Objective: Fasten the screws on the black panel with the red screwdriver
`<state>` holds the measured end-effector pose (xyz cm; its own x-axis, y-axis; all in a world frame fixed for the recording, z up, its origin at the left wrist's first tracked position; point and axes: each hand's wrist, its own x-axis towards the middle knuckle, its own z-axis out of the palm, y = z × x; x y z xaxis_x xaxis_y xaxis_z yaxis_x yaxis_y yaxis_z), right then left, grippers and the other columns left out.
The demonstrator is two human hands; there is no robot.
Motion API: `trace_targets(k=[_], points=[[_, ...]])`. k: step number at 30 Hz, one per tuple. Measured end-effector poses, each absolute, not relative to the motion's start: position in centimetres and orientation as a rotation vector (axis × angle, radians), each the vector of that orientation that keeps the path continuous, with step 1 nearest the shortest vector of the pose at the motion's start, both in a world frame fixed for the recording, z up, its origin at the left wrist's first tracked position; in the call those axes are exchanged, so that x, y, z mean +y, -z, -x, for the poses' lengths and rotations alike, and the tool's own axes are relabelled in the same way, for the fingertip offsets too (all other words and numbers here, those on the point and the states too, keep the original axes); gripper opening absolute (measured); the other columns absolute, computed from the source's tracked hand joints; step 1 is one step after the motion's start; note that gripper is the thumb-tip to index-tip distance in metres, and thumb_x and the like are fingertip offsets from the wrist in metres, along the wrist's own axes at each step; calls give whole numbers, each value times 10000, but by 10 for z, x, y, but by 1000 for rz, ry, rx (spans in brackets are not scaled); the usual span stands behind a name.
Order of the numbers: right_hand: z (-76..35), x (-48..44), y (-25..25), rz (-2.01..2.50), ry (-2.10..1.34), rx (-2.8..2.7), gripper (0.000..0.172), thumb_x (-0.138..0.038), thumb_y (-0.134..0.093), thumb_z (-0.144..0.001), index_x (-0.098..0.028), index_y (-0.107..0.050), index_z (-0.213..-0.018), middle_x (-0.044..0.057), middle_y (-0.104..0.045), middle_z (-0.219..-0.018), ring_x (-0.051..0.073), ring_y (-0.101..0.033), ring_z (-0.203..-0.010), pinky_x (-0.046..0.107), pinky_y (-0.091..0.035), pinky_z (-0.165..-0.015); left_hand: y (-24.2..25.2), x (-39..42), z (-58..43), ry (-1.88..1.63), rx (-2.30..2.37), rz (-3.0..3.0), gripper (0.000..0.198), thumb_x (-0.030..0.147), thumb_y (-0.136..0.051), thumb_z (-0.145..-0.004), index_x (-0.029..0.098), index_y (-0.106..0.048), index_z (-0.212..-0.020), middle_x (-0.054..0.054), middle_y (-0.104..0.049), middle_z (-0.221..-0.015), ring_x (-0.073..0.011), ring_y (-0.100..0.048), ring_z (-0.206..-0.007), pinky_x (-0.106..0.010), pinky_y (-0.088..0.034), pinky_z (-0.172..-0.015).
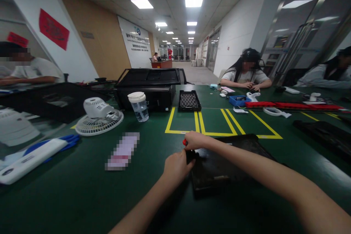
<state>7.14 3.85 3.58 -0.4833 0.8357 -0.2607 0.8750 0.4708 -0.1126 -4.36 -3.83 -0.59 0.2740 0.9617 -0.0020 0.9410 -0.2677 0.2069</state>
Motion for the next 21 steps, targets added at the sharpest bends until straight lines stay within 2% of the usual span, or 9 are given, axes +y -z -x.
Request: trace_targets(k=[3,9,14,18,21], points=[[-67,45,-35,-1520,400,2560,250,-277,-555,-631,-104,-690,-749,126,-687,-706,195,-628,-603,228,-409,-502,6,-34,46,-172,1810,-2348,286,387,-412,-824,185,-558,-966,-97,-679,-896,-256,-648,-798,-326,-475,-639],[-71,47,-52,-1640,461,2726,237,-292,-578,-650,-105,-662,-769,105,-674,-734,193,-620,-670,216,-403,-534,5,-26,49,-97,1886,-2286,310,364,-367,-848,175,-579,-973,-119,-675,-893,-256,-646,-818,-328,-469,-671],[-97,34,-84,-1735,590,2912,239,-360,-550,-723,-129,-608,-748,28,-624,-633,111,-563,-567,182,-398,-524,5,-20,52,-86,1926,-2280,333,373,-325,-870,194,-579,-988,-116,-670,-905,-252,-638,-844,-337,-465,-696],[-125,16,-105,-1894,676,3027,264,-372,-467,-793,-131,-568,-835,20,-578,-685,69,-516,-495,173,-399,-474,11,-15,53,-82,1991,-2260,350,362,-303,-879,181,-585,-979,-123,-668,-907,-246,-636,-846,-338,-460,-712],[-145,3,-112,-2066,1041,3212,217,-352,-542,-750,-136,-553,-773,-29,-484,-536,69,-465,-422,177,-373,-413,15,-12,53,-108,1992,-2274,352,351,-291,-883,175,-585,-962,-123,-669,-890,-244,-637,-833,-334,-461,-698]])
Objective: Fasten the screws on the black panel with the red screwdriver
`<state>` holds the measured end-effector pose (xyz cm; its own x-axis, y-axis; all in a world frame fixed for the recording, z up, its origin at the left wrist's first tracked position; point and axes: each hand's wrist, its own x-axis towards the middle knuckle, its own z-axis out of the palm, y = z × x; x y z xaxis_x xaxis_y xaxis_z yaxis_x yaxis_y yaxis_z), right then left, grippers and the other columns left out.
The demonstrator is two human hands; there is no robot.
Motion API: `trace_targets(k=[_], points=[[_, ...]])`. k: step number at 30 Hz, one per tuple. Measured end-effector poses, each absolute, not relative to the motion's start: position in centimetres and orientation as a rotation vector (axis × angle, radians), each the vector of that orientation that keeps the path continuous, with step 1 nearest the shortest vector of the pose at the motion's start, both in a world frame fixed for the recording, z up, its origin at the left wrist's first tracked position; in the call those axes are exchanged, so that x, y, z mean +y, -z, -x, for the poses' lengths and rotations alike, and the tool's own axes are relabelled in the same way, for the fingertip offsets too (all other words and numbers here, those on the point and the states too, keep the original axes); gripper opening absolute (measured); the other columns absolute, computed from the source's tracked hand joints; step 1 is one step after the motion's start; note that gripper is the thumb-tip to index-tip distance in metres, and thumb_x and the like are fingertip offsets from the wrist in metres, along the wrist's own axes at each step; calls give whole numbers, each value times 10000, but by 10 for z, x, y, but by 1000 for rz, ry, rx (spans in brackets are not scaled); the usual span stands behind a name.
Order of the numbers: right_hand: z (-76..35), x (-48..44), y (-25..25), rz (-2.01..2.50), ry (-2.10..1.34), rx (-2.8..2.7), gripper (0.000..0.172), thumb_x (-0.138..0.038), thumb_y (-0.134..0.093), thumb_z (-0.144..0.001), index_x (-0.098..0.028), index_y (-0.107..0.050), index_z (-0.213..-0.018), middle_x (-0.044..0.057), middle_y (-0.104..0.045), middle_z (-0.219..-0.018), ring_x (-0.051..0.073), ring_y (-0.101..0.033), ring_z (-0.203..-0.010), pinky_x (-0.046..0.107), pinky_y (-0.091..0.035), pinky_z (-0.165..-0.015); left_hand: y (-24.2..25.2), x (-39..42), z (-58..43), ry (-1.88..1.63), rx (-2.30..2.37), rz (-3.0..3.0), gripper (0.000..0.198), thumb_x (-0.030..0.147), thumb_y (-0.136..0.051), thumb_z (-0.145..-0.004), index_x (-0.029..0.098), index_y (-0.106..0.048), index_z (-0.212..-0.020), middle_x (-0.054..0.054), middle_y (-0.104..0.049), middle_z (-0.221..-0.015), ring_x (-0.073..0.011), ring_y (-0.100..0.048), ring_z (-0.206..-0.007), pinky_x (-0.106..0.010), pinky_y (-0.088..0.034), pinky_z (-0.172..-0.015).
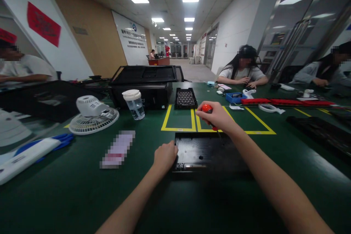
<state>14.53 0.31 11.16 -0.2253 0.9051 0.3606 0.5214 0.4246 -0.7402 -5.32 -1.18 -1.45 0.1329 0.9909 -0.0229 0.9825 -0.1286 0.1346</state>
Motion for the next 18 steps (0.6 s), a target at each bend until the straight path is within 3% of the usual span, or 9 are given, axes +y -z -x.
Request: trace_targets(k=[12,18], points=[[-176,-24,-103,723,-819,-1268,138,-211,-597,-745,-175,-474,-693,-60,-475,-501,64,-430,-374,189,-352,-376,15,-10,49,-127,2050,-2236,351,340,-296,-887,180,-583,-1008,-112,-668,-870,-239,-639,-823,-311,-455,-677],[-175,-20,-91,663,-931,-1176,132,-178,-592,-746,-176,-476,-682,-62,-471,-480,67,-420,-362,192,-344,-361,11,-12,48,-434,2080,-2431,416,349,-389,-867,142,-450,-1222,-116,-641,-939,-225,-598,-842,-317,-428,-716]])
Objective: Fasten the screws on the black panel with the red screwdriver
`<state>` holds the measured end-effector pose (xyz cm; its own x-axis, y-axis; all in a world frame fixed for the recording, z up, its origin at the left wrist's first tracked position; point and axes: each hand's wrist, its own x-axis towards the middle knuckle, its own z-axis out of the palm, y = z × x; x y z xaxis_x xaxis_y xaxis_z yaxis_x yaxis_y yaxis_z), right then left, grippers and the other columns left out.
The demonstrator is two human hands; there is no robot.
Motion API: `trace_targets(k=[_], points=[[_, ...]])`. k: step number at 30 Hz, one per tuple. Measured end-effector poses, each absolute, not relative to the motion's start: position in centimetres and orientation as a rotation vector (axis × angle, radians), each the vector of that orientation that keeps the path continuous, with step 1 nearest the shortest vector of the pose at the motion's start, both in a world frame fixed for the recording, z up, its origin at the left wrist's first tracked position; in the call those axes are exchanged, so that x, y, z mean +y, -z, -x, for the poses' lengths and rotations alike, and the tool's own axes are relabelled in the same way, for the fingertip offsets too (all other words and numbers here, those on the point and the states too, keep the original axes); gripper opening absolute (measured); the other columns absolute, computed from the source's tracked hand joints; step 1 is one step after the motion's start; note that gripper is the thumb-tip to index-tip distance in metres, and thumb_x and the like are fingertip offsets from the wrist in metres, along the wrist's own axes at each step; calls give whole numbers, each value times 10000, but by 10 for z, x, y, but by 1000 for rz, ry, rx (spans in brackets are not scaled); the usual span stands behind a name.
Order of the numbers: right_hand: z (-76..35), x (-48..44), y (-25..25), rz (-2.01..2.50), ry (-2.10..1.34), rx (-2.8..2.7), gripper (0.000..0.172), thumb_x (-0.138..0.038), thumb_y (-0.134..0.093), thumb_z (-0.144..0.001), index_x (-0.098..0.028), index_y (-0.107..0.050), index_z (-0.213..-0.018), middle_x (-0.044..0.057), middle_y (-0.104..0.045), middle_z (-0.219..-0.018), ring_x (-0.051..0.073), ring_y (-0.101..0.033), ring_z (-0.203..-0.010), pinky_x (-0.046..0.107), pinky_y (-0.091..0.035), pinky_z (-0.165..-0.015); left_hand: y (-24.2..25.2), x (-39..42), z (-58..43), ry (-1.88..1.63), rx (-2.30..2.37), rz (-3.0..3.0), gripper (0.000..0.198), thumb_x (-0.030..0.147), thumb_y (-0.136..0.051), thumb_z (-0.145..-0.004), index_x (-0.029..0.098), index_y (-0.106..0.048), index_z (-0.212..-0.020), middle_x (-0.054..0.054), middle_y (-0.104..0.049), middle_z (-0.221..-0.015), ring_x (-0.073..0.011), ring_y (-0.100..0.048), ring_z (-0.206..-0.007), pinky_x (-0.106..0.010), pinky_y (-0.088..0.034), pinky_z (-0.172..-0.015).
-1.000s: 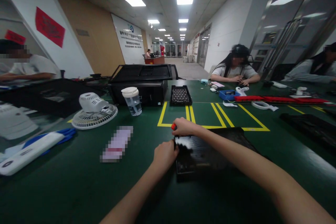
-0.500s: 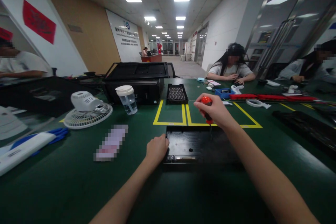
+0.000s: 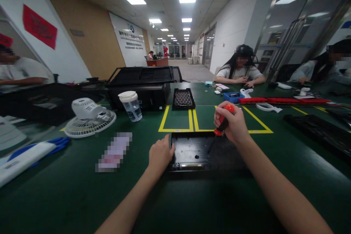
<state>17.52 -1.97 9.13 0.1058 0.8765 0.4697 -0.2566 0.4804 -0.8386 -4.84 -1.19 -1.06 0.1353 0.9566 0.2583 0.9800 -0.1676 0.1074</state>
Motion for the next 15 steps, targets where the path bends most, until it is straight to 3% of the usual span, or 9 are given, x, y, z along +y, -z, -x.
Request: trace_targets(k=[7,11,15], points=[[-171,-18,-83,712,-1013,-1180,145,-178,-618,-724,-171,-480,-677,-59,-492,-477,66,-426,-352,187,-345,-359,14,-21,27,521,-1212,2851,198,247,-505,-840,241,-602,-1013,-22,-628,-937,-186,-527,-883,-321,-358,-780],[-170,-19,-84,728,-1023,-1181,153,-189,-623,-720,-170,-478,-678,-59,-494,-480,67,-431,-354,186,-353,-360,19,-23,15,532,-1196,2954,154,250,-534,-830,250,-616,-961,-4,-638,-883,-175,-532,-834,-307,-355,-740],[-171,-22,-85,723,-1020,-1202,136,-188,-610,-734,-169,-483,-686,-59,-491,-488,67,-434,-361,186,-355,-364,18,-21,6,522,-1177,2926,218,208,-539,-827,255,-602,-1030,-18,-633,-928,-173,-530,-845,-307,-350,-740]])
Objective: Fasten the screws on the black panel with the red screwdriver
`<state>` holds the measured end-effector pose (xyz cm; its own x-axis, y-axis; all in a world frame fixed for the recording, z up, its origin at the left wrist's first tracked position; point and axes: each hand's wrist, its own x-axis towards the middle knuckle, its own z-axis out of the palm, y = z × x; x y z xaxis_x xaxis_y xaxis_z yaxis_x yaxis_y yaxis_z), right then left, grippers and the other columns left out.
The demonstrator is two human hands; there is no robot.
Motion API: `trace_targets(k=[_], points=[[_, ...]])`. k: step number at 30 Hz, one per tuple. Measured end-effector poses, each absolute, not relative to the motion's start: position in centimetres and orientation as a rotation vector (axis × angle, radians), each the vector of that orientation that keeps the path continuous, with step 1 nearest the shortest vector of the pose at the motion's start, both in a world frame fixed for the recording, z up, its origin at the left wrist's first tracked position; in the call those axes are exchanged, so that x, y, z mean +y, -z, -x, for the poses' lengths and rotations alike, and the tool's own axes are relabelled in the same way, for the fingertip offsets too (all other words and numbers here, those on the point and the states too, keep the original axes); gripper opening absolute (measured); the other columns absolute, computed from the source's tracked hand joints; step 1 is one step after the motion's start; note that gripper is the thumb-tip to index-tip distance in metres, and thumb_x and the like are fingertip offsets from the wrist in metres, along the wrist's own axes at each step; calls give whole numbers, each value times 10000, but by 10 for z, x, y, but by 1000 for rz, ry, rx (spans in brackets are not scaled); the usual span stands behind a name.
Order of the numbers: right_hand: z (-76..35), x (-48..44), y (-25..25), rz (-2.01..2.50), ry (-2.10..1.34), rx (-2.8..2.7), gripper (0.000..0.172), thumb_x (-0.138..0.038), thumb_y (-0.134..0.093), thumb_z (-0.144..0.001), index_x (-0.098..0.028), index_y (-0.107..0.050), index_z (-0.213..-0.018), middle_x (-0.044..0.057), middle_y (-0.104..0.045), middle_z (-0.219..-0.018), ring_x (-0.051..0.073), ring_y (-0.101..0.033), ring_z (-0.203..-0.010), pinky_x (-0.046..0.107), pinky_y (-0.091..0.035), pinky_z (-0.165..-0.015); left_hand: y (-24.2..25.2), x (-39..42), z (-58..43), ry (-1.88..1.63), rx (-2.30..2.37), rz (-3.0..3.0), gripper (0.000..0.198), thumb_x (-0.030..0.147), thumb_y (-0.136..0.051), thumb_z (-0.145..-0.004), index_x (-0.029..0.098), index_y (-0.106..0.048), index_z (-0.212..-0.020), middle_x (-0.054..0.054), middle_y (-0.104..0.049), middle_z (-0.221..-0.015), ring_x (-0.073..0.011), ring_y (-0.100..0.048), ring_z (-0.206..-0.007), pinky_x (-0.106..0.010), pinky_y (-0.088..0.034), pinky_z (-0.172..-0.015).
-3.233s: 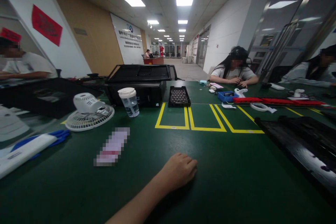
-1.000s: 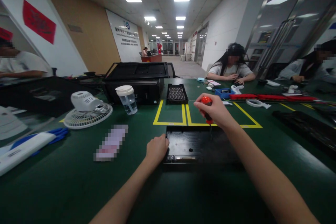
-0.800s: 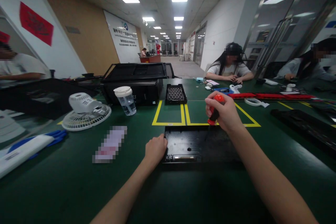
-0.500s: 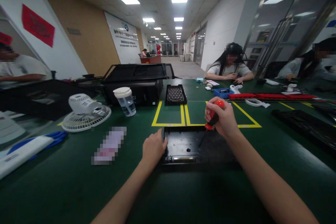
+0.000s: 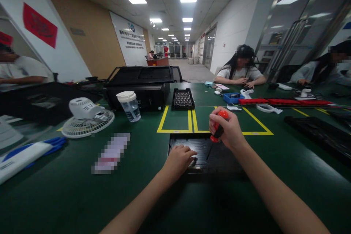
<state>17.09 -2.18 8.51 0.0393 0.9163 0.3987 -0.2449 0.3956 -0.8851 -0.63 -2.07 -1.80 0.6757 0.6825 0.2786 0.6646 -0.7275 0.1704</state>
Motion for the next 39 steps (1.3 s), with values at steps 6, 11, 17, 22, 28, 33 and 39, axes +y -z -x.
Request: trace_targets(k=[6,11,17,22,28,33,39], points=[[-170,-27,-89,727,-999,-1239,135,-175,-600,-746,-166,-482,-682,-59,-479,-488,68,-431,-366,188,-347,-364,22,-18,-2,-439,1061,-3015,259,191,-515,-842,284,-575,-1077,-20,-627,-975,-195,-519,-891,-355,-326,-790],[-167,-32,-91,717,-1009,-1257,136,-173,-605,-744,-170,-480,-691,-62,-478,-477,70,-426,-358,189,-343,-356,21,-19,-2,-348,1040,-3028,177,223,-530,-837,277,-621,-979,-15,-638,-944,-189,-517,-865,-349,-321,-777],[-165,-35,-91,730,-1009,-1274,127,-173,-604,-741,-173,-485,-697,-61,-485,-476,74,-432,-361,191,-353,-360,21,-19,-1,-323,1100,-2981,83,239,-571,-808,233,-642,-850,-7,-649,-832,-192,-517,-827,-333,-329,-734],[-164,-37,-91,739,-1013,-1281,125,-180,-600,-742,-171,-485,-695,-58,-491,-485,73,-438,-368,191,-362,-367,27,-17,-1,-396,1191,-2910,77,247,-627,-761,220,-639,-832,-16,-651,-873,-197,-516,-861,-334,-338,-753],[-162,-41,-95,717,-1013,-1271,131,-166,-596,-740,-169,-480,-680,-59,-482,-483,72,-438,-366,193,-353,-366,25,-21,1,-547,1245,-2829,96,211,-585,-788,197,-616,-878,-33,-668,-831,-192,-545,-885,-370,-339,-850],[-161,-45,-98,669,-999,-1241,124,-168,-583,-753,-169,-481,-683,-54,-486,-500,77,-450,-380,203,-359,-377,20,-23,6,-729,1224,-2651,111,192,-572,-790,202,-611,-894,-18,-660,-843,-167,-569,-832,-374,-358,-881],[-160,-50,-102,548,-970,-1191,119,-130,-540,-753,-178,-465,-674,-57,-468,-493,86,-451,-374,217,-345,-373,13,-27,14,-902,1068,-2323,127,220,-575,-790,200,-607,-911,-2,-651,-865,-148,-583,-830,-297,-430,-794]])
